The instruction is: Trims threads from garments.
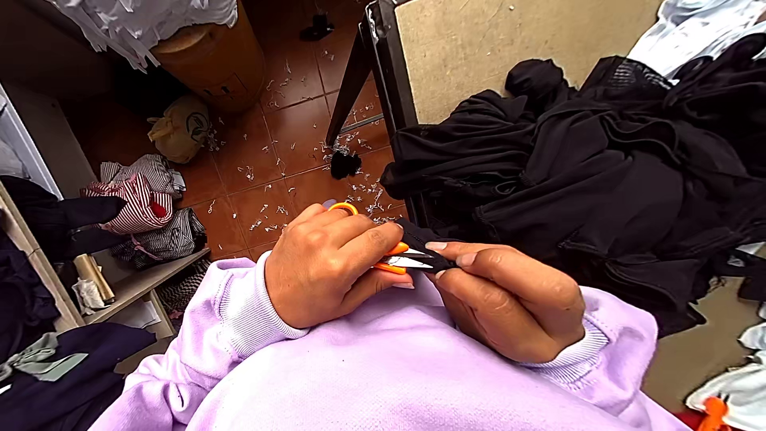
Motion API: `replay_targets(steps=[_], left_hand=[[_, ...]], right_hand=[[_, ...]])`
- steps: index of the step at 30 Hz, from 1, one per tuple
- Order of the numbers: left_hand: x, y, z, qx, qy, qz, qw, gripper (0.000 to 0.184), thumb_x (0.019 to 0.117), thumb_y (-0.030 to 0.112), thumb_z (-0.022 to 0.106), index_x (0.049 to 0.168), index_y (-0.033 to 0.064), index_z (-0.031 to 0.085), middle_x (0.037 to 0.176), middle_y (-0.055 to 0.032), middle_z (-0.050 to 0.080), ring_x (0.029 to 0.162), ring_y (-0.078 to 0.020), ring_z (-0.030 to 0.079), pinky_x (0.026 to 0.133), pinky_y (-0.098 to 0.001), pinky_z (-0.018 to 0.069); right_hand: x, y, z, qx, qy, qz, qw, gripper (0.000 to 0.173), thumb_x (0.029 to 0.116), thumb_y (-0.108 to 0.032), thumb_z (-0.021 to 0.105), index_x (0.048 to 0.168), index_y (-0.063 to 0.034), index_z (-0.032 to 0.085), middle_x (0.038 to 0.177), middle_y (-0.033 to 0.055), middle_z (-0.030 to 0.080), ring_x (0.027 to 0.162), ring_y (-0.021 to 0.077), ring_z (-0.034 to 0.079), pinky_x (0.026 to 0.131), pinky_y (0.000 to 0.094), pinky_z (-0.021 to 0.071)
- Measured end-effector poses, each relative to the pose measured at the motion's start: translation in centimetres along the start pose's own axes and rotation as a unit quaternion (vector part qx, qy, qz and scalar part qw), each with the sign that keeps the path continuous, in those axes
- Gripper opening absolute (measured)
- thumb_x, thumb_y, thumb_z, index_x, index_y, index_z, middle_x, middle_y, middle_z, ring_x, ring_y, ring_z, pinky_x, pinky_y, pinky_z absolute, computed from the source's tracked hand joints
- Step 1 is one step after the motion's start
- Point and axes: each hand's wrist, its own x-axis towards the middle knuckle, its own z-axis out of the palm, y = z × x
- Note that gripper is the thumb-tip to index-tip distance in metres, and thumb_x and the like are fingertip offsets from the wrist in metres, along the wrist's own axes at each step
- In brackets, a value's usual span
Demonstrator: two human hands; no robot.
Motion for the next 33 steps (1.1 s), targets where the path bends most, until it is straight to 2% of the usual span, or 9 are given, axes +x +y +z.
replay_targets(steps=[12, 15, 17, 20, 22, 26, 29, 31, 33], left_hand=[[0.6, -0.5, 0.1, -0.012, -0.021, 0.01, 1.0, 0.035, 0.1041, 0.033, 0.057, 0.102, 0.0025, 0.074, 0.085, -0.0089, 0.074, 0.078, -0.0198, 0.069, 0.067, -0.0345, 0.0499], [0.7, -1.4, 0.5, -0.075, 0.07, -0.038, 0.994, 0.034, 0.1029, 0.029, 0.061, 0.101, -0.0031, 0.073, 0.085, -0.0118, 0.072, 0.079, -0.016, 0.067, 0.072, -0.0315, 0.0526], [0.9, -2.1, 0.9, -0.178, 0.13, -0.081, 0.972, 0.039, 0.0999, 0.027, 0.067, 0.117, -0.0077, 0.063, 0.101, -0.0127, 0.065, 0.085, -0.0093, 0.06, 0.076, -0.0229, 0.0519], [1.4, -1.7, 1.2, -0.347, 0.062, -0.091, 0.932, 0.072, 0.0938, 0.033, 0.074, 0.141, -0.0092, 0.041, 0.126, -0.0131, 0.061, 0.084, -0.0009, 0.057, 0.067, -0.0143, 0.0483], [1.5, -1.3, 1.8, -0.378, 0.003, -0.067, 0.924, 0.051, 0.0961, 0.023, 0.071, 0.127, -0.0164, 0.058, 0.112, -0.0171, 0.07, 0.095, -0.0072, 0.067, 0.084, -0.0212, 0.0567], [1.4, -1.4, 1.9, -0.367, 0.037, -0.068, 0.927, 0.02, 0.1028, 0.014, 0.061, 0.099, -0.0036, 0.07, 0.088, -0.0039, 0.07, 0.079, 0.0001, 0.064, 0.073, -0.0153, 0.0547], [1.4, -3.5, -0.6, -0.41, 0.154, -0.148, 0.887, 0.013, 0.1045, 0.023, 0.061, 0.109, 0.0156, 0.071, 0.094, 0.01, 0.072, 0.072, 0.0025, 0.065, 0.061, -0.0156, 0.0559], [1.4, -5.9, -3.4, -0.389, 0.236, -0.176, 0.873, 0.014, 0.1054, 0.02, 0.058, 0.115, 0.0218, 0.068, 0.095, 0.0122, 0.073, 0.071, -0.0004, 0.067, 0.061, -0.019, 0.058], [0.8, -8.7, -6.3, -0.352, 0.313, -0.208, 0.857, 0.013, 0.1073, 0.016, 0.052, 0.114, 0.0209, 0.062, 0.091, 0.0101, 0.073, 0.067, -0.0041, 0.068, 0.059, -0.0219, 0.0595]], right_hand=[[0.4, 0.3, 0.2, 0.014, 0.003, -0.012, 1.0, 0.012, 0.0926, 0.008, 0.062, 0.088, 0.0029, 0.053, 0.101, 0.0151, 0.055, 0.089, 0.0221, 0.065, 0.09, 0.0382, 0.0606], [0.2, 0.4, 0.3, 0.024, 0.008, -0.005, 1.0, 0.011, 0.0928, 0.007, 0.063, 0.09, 0.0032, 0.054, 0.103, 0.0155, 0.055, 0.092, 0.0223, 0.066, 0.091, 0.0377, 0.0605], [0.1, 0.5, 0.4, 0.028, 0.01, 0.001, 1.0, 0.009, 0.0937, 0.006, 0.063, 0.092, 0.0027, 0.054, 0.104, 0.0151, 0.055, 0.095, 0.0218, 0.066, 0.092, 0.0368, 0.06], [0.3, 0.6, 0.7, 0.027, 0.021, 0.01, 0.999, 0.01, 0.0949, 0.004, 0.062, 0.091, -0.0007, 0.054, 0.102, 0.0142, 0.056, 0.095, 0.0214, 0.065, 0.093, 0.0342, 0.059], [0.4, 0.5, 1.5, 0.033, 0.055, 0.039, 0.997, 0.013, 0.0947, 0.0, 0.066, 0.093, -0.0042, 0.054, 0.107, 0.0126, 0.055, 0.101, 0.0207, 0.063, 0.095, 0.0331, 0.0573], [0.3, 1.1, 2.2, 0.114, 0.001, 0.226, 0.967, 0.048, 0.0967, -0.034, 0.068, 0.132, -0.0069, 0.048, 0.137, 0.0094, 0.049, 0.132, 0.0151, 0.049, 0.112, 0.032, 0.0422], [-1.1, 1.9, 1.5, 0.175, -0.14, 0.307, 0.925, 0.067, 0.0871, -0.032, 0.076, 0.139, 0.0029, 0.052, 0.091, 0.0095, 0.072, 0.078, 0.02, 0.07, 0.067, 0.0417, 0.0595], [-2.3, 3.0, 0.0, 0.151, -0.194, 0.31, 0.918, 0.036, 0.0898, -0.02, 0.069, 0.121, -0.0007, 0.066, 0.079, 0.0094, 0.072, 0.065, 0.0236, 0.071, 0.057, 0.0453, 0.058], [-3.5, 4.6, -3.0, 0.137, -0.201, 0.319, 0.916, 0.021, 0.095, -0.018, 0.06, 0.106, -0.0046, 0.071, 0.075, 0.0039, 0.07, 0.061, 0.0126, 0.066, 0.056, 0.033, 0.0561]])
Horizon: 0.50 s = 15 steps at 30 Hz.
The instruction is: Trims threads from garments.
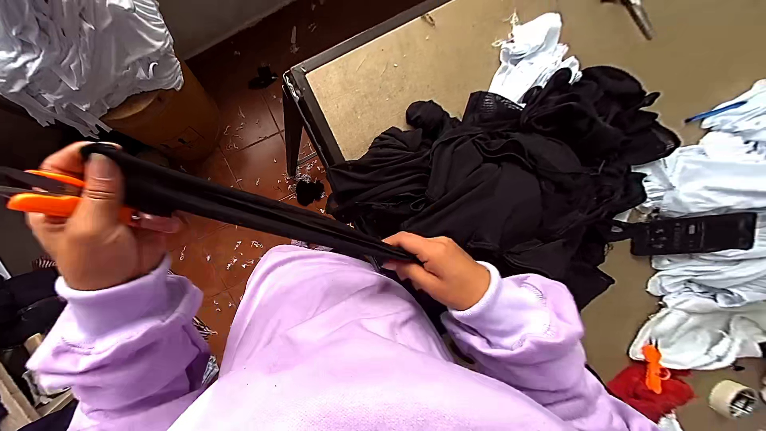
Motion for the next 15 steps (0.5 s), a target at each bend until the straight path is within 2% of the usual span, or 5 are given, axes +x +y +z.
replay_targets(steps=[3, 8, 11, 13, 15], left_hand=[[2.4, -0.6, -4.0, 0.04, 0.09, -0.019, 0.995, 0.021, 0.1103, 0.021, 0.043, 0.102, 0.0209, 0.062, 0.082, 0.0102, 0.067, 0.066, -0.0014, 0.063, 0.063, -0.0188, 0.055], [2.8, -3.0, -6.9, 0.026, 0.168, -0.018, 0.985, 0.035, 0.1061, 0.001, 0.036, 0.084, 0.0128, 0.06, 0.069, 0.0054, 0.065, 0.062, -0.0031, 0.062, 0.062, -0.0184, 0.0549], [2.2, -2.4, -4.9, 0.084, 0.203, -0.044, 0.975, 0.021, 0.1086, 0.009, 0.044, 0.097, 0.0122, 0.061, 0.079, 0.0055, 0.067, 0.07, -0.0049, 0.066, 0.068, -0.0217, 0.0568], [1.7, -2.1, -3.3, 0.14, 0.222, -0.054, 0.963, 0.01, 0.107, 0.014, 0.051, 0.108, 0.0158, 0.061, 0.083, 0.0099, 0.067, 0.065, -0.0015, 0.063, 0.059, -0.0176, 0.0544], [1.3, -2.2, -3.0, 0.181, 0.191, -0.024, 0.965, 0.015, 0.1012, 0.009, 0.058, 0.112, 0.0173, 0.062, 0.085, 0.0145, 0.067, 0.06, 0.002, 0.06, 0.052, -0.0144, 0.0509]], right_hand=[[-1.7, 1.6, -4.8, 0.052, -0.001, 0.024, 0.998, 0.023, 0.1013, -0.022, 0.054, 0.103, -0.0053, 0.07, 0.075, -0.0069, 0.066, 0.065, -0.0064, 0.059, 0.062, 0.0121, 0.0516], [-2.7, 2.1, -6.9, 0.372, 0.029, 0.069, 0.925, 0.028, 0.0994, -0.011, 0.06, 0.127, -0.0149, 0.062, 0.087, -0.0118, 0.071, 0.075, -0.0049, 0.064, 0.072, 0.0137, 0.0549], [-2.3, 1.3, -6.3, 0.524, 0.039, 0.034, 0.85, 0.019, 0.1013, -0.014, 0.062, 0.118, -0.0187, 0.07, 0.103, -0.0081, 0.074, 0.09, -0.001, 0.069, 0.08, 0.0165, 0.0581], [-2.2, 0.8, -5.8, 0.589, 0.039, 0.025, 0.807, 0.017, 0.102, -0.014, 0.061, 0.113, -0.0139, 0.074, 0.102, -0.0038, 0.075, 0.085, 0.0014, 0.07, 0.074, 0.0181, 0.0595], [-2.1, 0.5, -5.6, 0.613, 0.039, 0.029, 0.789, 0.023, 0.1016, -0.02, 0.063, 0.121, -0.0113, 0.071, 0.105, 0.0006, 0.075, 0.085, 0.0054, 0.071, 0.072, 0.021, 0.0609]])
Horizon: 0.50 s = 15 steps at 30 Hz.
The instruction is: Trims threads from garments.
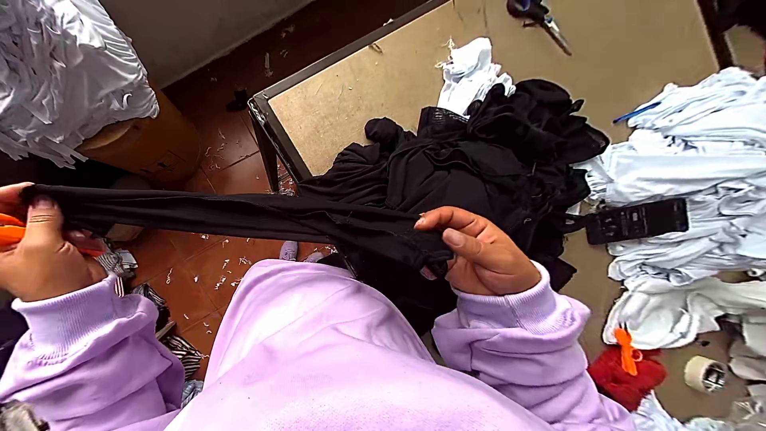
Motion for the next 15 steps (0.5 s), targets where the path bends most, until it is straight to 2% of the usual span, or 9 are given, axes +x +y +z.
replay_targets(steps=[1, 3, 5, 7, 8, 10, 12, 14, 15], left_hand=[[-0.2, 0.0, 0.0, 0.016, -0.03, 0.024, 0.999, 0.019, 0.0971, 0.006, 0.061, 0.112, 0.018, 0.061, 0.086, 0.0171, 0.066, 0.06, 0.0038, 0.059, 0.051, -0.0133, 0.0506], [-0.4, -0.1, -0.4, 0.05, -0.141, 0.072, 0.986, 0.025, 0.0898, 0.006, 0.067, 0.111, 0.0167, 0.063, 0.089, 0.0197, 0.068, 0.066, 0.0078, 0.061, 0.056, -0.0122, 0.0522], [-1.1, 0.4, 0.2, 0.115, -0.255, 0.107, 0.954, 0.024, 0.0898, 0.012, 0.068, 0.111, 0.0016, 0.065, 0.093, 0.0083, 0.068, 0.075, 0.0091, 0.06, 0.068, -0.0117, 0.0515], [-2.7, 1.1, 2.1, 0.166, -0.312, 0.131, 0.926, 0.03, 0.0907, 0.015, 0.065, 0.112, -0.0059, 0.067, 0.096, -0.0058, 0.069, 0.075, 0.0062, 0.056, 0.069, -0.0119, 0.0473], [-3.8, 1.4, 3.2, 0.153, -0.326, 0.142, 0.922, 0.03, 0.0914, 0.015, 0.065, 0.112, -0.0064, 0.067, 0.099, -0.0094, 0.071, 0.076, 0.0045, 0.057, 0.071, -0.0126, 0.0477], [-6.0, 2.0, 5.5, 0.059, -0.365, 0.17, 0.913, 0.026, 0.0932, 0.014, 0.067, 0.11, -0.0058, 0.069, 0.102, -0.0102, 0.071, 0.082, 0.0002, 0.062, 0.075, -0.0154, 0.0523], [-8.2, 3.3, 7.9, -0.042, -0.415, 0.206, 0.885, 0.028, 0.0945, 0.015, 0.069, 0.111, -0.0065, 0.069, 0.104, -0.0114, 0.071, 0.088, -0.0051, 0.064, 0.079, -0.0202, 0.0543], [-10.2, 5.1, 9.8, -0.095, -0.457, 0.23, 0.854, 0.039, 0.0939, 0.022, 0.073, 0.117, -0.0087, 0.068, 0.109, -0.0145, 0.069, 0.092, -0.0079, 0.063, 0.081, -0.021, 0.054], [-10.9, 5.7, 10.5, -0.11, -0.477, 0.235, 0.84, 0.044, 0.0926, 0.023, 0.075, 0.12, -0.0102, 0.068, 0.112, -0.0164, 0.069, 0.097, -0.0105, 0.064, 0.086, -0.0227, 0.0549]], right_hand=[[0.0, 0.0, 0.0, -0.006, -0.001, -0.005, 1.0, 0.029, 0.0993, -0.023, 0.067, 0.126, -0.0113, 0.069, 0.108, 0.0016, 0.074, 0.085, 0.0066, 0.071, 0.072, 0.0216, 0.0608], [0.1, -0.1, 0.4, -0.06, 0.017, -0.03, 0.998, 0.035, 0.0916, -0.021, 0.077, 0.125, -0.0134, 0.067, 0.109, -0.0004, 0.073, 0.085, 0.0055, 0.07, 0.071, 0.0206, 0.0606], [0.1, 0.1, 0.9, -0.104, 0.033, -0.063, 0.992, 0.03, 0.0885, -0.015, 0.079, 0.117, -0.0158, 0.069, 0.107, -0.0043, 0.071, 0.086, 0.0034, 0.07, 0.073, 0.0195, 0.0609], [0.1, 0.7, 1.5, -0.091, 0.035, -0.085, 0.992, 0.02, 0.0893, -0.012, 0.077, 0.107, -0.0178, 0.069, 0.1, -0.0064, 0.068, 0.088, 0.0031, 0.068, 0.076, 0.0208, 0.0605], [0.0, 1.1, 1.9, -0.068, 0.039, -0.09, 0.993, 0.017, 0.0888, -0.011, 0.076, 0.103, -0.0181, 0.069, 0.097, -0.0065, 0.068, 0.087, 0.0036, 0.067, 0.077, 0.0225, 0.06], [0.1, 2.0, 2.7, -0.006, 0.042, -0.086, 0.995, 0.015, 0.0883, -0.01, 0.074, 0.1, -0.0171, 0.069, 0.095, -0.0048, 0.068, 0.089, 0.0069, 0.068, 0.084, 0.0307, 0.0608], [0.2, 3.0, 3.4, 0.056, 0.039, -0.074, 0.995, 0.014, 0.0891, -0.009, 0.071, 0.102, -0.0155, 0.07, 0.096, -0.0016, 0.069, 0.091, 0.0112, 0.069, 0.088, 0.0373, 0.0604], [0.3, 3.8, 4.1, 0.084, 0.034, -0.054, 0.994, 0.016, 0.0902, -0.007, 0.069, 0.104, -0.0144, 0.071, 0.098, 0.0001, 0.071, 0.088, 0.0111, 0.07, 0.083, 0.0334, 0.0612], [0.4, 4.1, 4.5, 0.086, 0.032, -0.045, 0.995, 0.017, 0.0904, -0.007, 0.068, 0.105, -0.0142, 0.071, 0.098, 0.0002, 0.07, 0.087, 0.0099, 0.069, 0.079, 0.03, 0.0609]])
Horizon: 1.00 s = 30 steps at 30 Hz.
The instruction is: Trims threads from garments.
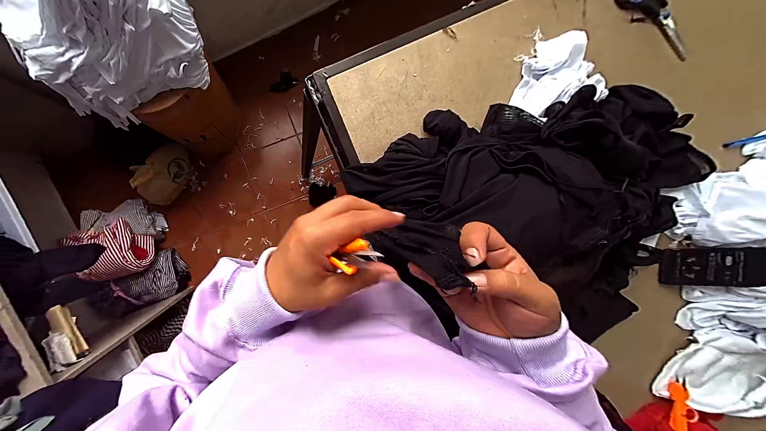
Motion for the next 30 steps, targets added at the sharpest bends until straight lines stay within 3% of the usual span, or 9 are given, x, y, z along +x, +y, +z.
replay_targets(steps=[2, 8, 11, 13, 15, 18, 20, 25, 30], left_hand=[[0.7, 0.4, 1.4, -0.025, -0.027, 0.017, 0.999, 0.045, 0.0917, 0.02, 0.076, 0.121, -0.0122, 0.067, 0.11, -0.0189, 0.069, 0.099, -0.015, 0.066, 0.088, -0.026, 0.0564], [0.7, 0.3, 2.4, -0.024, -0.026, 0.036, 0.999, 0.012, 0.0868, -0.002, 0.067, 0.095, -0.0072, 0.075, 0.08, -0.0133, 0.07, 0.076, -0.0133, 0.066, 0.069, -0.0248, 0.0541], [0.4, 0.1, 2.1, -0.002, -0.008, 0.032, 0.999, 0.012, 0.0864, -0.003, 0.065, 0.093, -0.0073, 0.074, 0.083, -0.0147, 0.071, 0.078, -0.0142, 0.067, 0.071, -0.0252, 0.055], [0.2, 0.1, 2.1, 0.022, -0.005, 0.024, 0.999, 0.011, 0.0858, -0.003, 0.065, 0.093, -0.0063, 0.074, 0.084, -0.0147, 0.071, 0.078, -0.0151, 0.067, 0.069, -0.027, 0.0553], [0.2, 0.0, 1.9, 0.028, -0.011, 0.018, 0.999, 0.012, 0.0849, -0.003, 0.065, 0.092, -0.0057, 0.073, 0.082, -0.0135, 0.071, 0.076, -0.0148, 0.067, 0.067, -0.0271, 0.0549], [0.3, -0.2, 1.1, 0.009, 0.008, 0.012, 1.0, 0.01, 0.0874, -0.003, 0.066, 0.092, -0.0083, 0.073, 0.081, -0.0137, 0.068, 0.076, -0.0122, 0.063, 0.068, -0.0233, 0.0523], [0.3, -0.5, 0.4, 0.016, 0.032, 0.006, 0.999, 0.01, 0.0896, 0.0, 0.067, 0.092, -0.0082, 0.073, 0.082, -0.0137, 0.069, 0.077, -0.0114, 0.064, 0.069, -0.0227, 0.0529], [-0.4, -1.1, 0.2, 0.005, 0.055, -0.021, 0.998, 0.011, 0.0914, 0.001, 0.067, 0.091, -0.0084, 0.072, 0.081, -0.0124, 0.068, 0.076, -0.009, 0.063, 0.069, -0.0213, 0.0531], [-2.7, -0.5, -1.3, -0.011, 0.002, -0.167, 0.986, 0.04, 0.1036, 0.032, 0.055, 0.117, -0.0053, 0.053, 0.088, -0.0033, 0.059, 0.077, -0.0052, 0.056, 0.067, -0.0213, 0.0505]], right_hand=[[-0.1, 0.6, 0.5, 0.008, -0.004, 0.018, 1.0, 0.019, 0.0911, -0.006, 0.066, 0.108, -0.0129, 0.07, 0.1, 0.002, 0.071, 0.086, 0.0093, 0.069, 0.075, 0.0266, 0.0601], [0.0, 1.1, 0.8, 0.003, 0.013, 0.037, 0.999, 0.025, 0.0953, -0.008, 0.061, 0.119, -0.0131, 0.067, 0.105, 0.006, 0.072, 0.088, 0.0108, 0.07, 0.075, 0.0262, 0.0603], [0.1, 1.4, 0.5, -0.22, 0.025, -0.012, 0.975, 0.03, 0.0977, -0.038, 0.065, 0.117, -0.0162, 0.068, 0.121, -0.0059, 0.063, 0.111, 0.0039, 0.061, 0.092, 0.0216, 0.0533], [0.3, 1.7, 0.7, -0.44, 0.028, -0.081, 0.894, 0.036, 0.0912, -0.052, 0.071, 0.113, -0.0249, 0.064, 0.137, -0.0096, 0.05, 0.131, 0.0061, 0.047, 0.106, 0.0245, 0.046], [0.8, 2.1, 1.3, -0.481, 0.026, -0.159, 0.862, 0.036, 0.0871, -0.031, 0.082, 0.116, -0.0236, 0.061, 0.135, -0.0063, 0.057, 0.126, 0.0114, 0.057, 0.103, 0.0292, 0.0534], [1.2, 2.6, 2.1, -0.436, 0.019, -0.194, 0.878, 0.044, 0.0929, -0.003, 0.072, 0.126, -0.022, 0.049, 0.128, -0.0063, 0.064, 0.108, 0.0084, 0.068, 0.091, 0.0224, 0.0589], [1.3, 2.6, 2.0, -0.413, 0.003, -0.156, 0.897, 0.038, 0.0964, -0.002, 0.066, 0.125, -0.0212, 0.049, 0.13, -0.0045, 0.065, 0.11, 0.0087, 0.068, 0.092, 0.0221, 0.0582], [1.2, 2.4, 1.8, -0.41, -0.042, -0.046, 0.91, 0.014, 0.0985, -0.008, 0.063, 0.105, -0.0105, 0.075, 0.117, -0.0024, 0.071, 0.108, 0.0057, 0.067, 0.093, 0.0204, 0.0574], [1.1, 3.0, 1.8, -0.343, -0.027, -0.026, 0.939, 0.022, 0.0978, -0.008, 0.066, 0.118, -0.0079, 0.074, 0.124, 0.0011, 0.07, 0.115, 0.0116, 0.066, 0.098, 0.0256, 0.0568]])
